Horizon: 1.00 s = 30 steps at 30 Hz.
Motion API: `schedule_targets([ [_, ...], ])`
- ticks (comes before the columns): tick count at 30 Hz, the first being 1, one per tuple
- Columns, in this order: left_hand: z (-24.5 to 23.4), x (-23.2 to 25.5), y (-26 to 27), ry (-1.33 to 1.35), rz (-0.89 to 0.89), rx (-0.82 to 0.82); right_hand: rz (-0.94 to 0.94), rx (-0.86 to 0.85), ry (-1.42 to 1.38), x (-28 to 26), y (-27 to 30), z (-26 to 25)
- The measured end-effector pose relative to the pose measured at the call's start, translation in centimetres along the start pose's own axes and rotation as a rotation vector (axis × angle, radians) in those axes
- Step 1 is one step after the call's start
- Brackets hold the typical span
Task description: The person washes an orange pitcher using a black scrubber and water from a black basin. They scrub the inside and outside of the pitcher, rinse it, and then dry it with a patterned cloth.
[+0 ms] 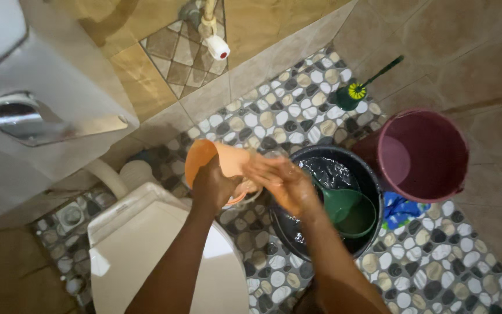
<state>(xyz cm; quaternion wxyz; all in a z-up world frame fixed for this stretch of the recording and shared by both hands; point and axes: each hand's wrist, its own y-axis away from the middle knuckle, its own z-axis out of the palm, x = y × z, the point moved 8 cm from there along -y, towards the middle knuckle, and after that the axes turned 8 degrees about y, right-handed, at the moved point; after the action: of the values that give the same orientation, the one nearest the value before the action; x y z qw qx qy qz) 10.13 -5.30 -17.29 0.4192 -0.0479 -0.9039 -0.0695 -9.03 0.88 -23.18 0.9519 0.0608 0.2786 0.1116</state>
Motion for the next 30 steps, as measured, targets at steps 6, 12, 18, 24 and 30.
schedule_targets([
  [6, 5.9, -7.5, -2.7, 1.345, -0.384, 0.126, -0.202, -0.052, 1.505, 2.8, -0.4, 12.8],
  [12, -1.6, 1.6, -3.2, 0.533, 0.377, -0.077, -0.307, -0.001, 1.516, 0.5, -3.7, 15.7],
  [18, -2.0, 4.1, -4.9, 0.759, 0.083, -0.177, -0.409, 0.192, 1.853, -2.1, -6.6, 17.1],
  [24, -0.5, 5.1, -2.6, 0.18, 0.066, -0.376, 0.201, 0.3, 1.826, -4.0, -8.0, 14.1],
  [30, 2.3, 4.4, 0.3, 1.152, -0.264, -0.539, 0.251, 0.396, 1.796, -6.3, -9.7, 8.1],
])
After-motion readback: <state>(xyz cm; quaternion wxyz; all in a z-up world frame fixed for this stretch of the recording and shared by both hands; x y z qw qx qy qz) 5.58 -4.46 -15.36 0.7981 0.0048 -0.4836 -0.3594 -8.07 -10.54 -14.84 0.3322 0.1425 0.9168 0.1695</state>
